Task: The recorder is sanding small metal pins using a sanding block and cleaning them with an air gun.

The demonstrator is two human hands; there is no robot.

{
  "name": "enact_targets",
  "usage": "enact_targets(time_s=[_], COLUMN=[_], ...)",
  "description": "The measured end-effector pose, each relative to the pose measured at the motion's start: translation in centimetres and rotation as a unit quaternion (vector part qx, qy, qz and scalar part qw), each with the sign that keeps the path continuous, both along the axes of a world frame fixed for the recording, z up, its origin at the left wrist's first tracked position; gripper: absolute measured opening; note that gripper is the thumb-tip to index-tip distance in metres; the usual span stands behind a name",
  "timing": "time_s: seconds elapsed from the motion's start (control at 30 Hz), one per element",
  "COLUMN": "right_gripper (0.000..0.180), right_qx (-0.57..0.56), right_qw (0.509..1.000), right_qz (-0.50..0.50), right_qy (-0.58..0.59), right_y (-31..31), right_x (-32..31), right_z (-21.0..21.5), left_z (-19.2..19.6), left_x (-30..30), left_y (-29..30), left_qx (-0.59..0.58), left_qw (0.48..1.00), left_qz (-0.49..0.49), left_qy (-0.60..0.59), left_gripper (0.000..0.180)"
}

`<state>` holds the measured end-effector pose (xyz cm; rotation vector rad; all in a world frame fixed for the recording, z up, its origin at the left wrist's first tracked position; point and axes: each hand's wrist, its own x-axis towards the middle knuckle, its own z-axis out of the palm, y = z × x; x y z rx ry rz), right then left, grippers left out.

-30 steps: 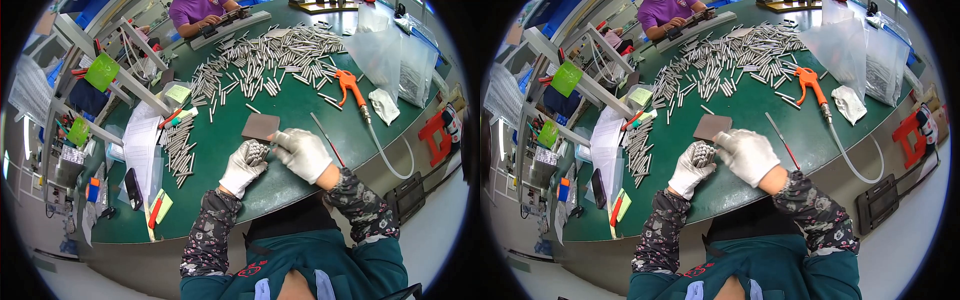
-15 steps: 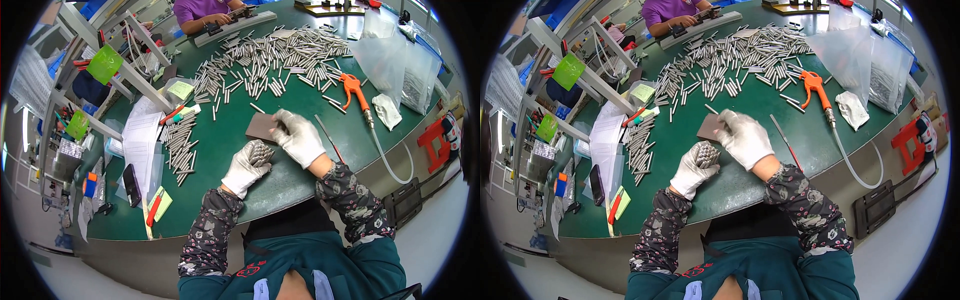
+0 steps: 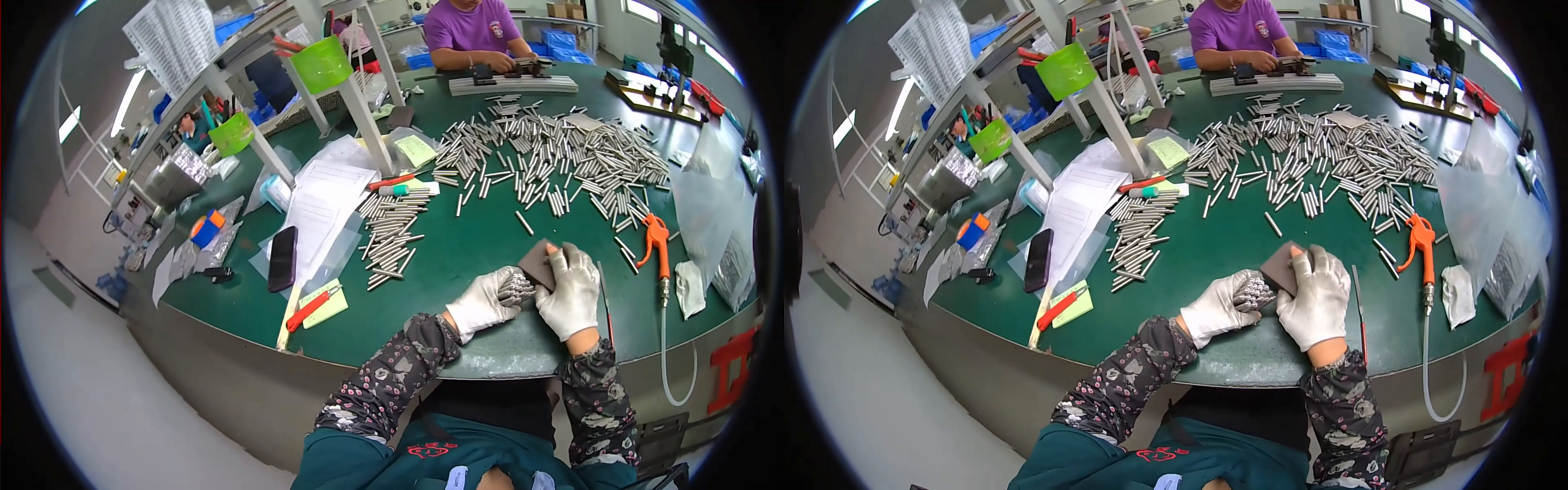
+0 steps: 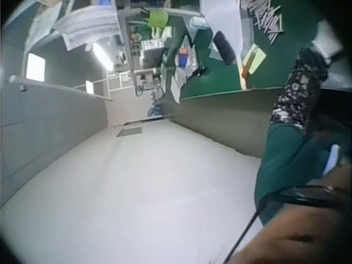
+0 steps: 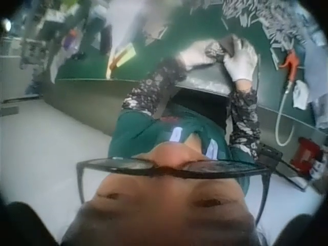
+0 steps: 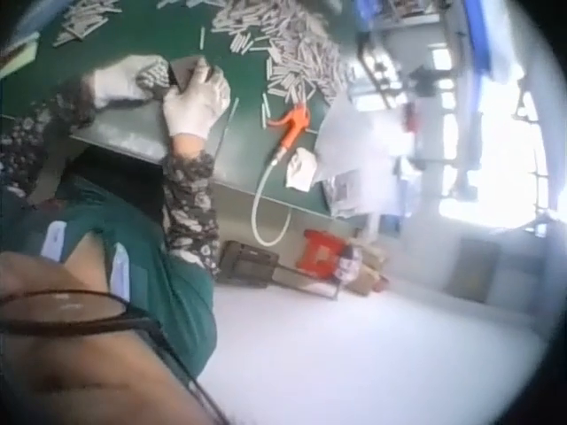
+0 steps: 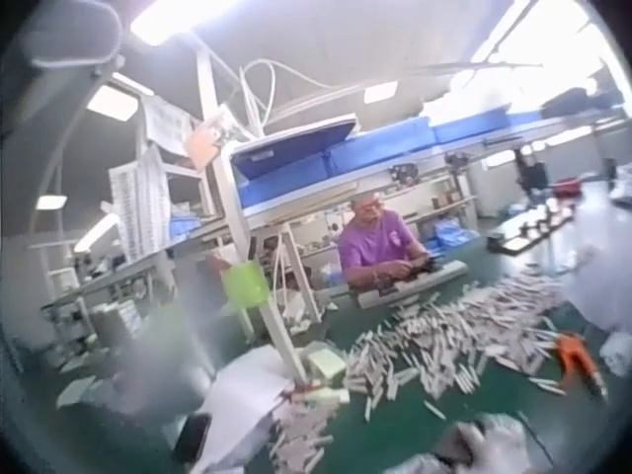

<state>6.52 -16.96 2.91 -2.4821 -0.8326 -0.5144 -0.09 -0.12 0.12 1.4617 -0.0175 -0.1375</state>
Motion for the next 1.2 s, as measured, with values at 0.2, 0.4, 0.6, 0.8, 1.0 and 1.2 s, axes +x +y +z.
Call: enact_targets(time_s=[0.2, 0.4, 0.6, 0.8, 1.0, 1.2], right_gripper=[0.064, 0.062, 0.056, 0.056, 0.059, 0.058], right_qx=[-0.054, -0.061, -0.047, -0.048, -0.052, -0.056], right_qw=[0.998, 0.998, 0.999, 0.999, 0.999, 0.998], right_qz=[0.013, 0.020, 0.016, 0.011, 0.017, 0.024], right_qy=[-0.010, 0.019, 0.007, -0.006, 0.007, -0.009], right_y=[0.5, 0.5, 0.3, 0.3, 0.2, 0.2], right_x=[-0.5, -0.1, -0.1, -0.1, 0.1, 0.4], right_z=[-0.6, -1.2, -1.7, -1.9, -2.2, -2.5], left_z=[-0.2, -0.9, -1.1, -0.3, -0.5, -0.8], left_x=[0.1, 0.3, 0.5, 0.4, 0.2, 0.5], left_y=[0.0, 0.1, 0.1, 0.1, -0.1, -0.2], left_qx=[-0.054, -0.045, -0.043, -0.014, -0.090, -0.106], left_qw=[0.997, 0.997, 0.995, 0.996, 0.992, 0.989], left_qz=[-0.014, -0.025, -0.043, -0.048, -0.043, -0.045], left_qy=[-0.046, -0.055, -0.081, -0.072, -0.075, -0.091], left_gripper=[0.047, 0.052, 0.060, 0.049, 0.046, 0.045])
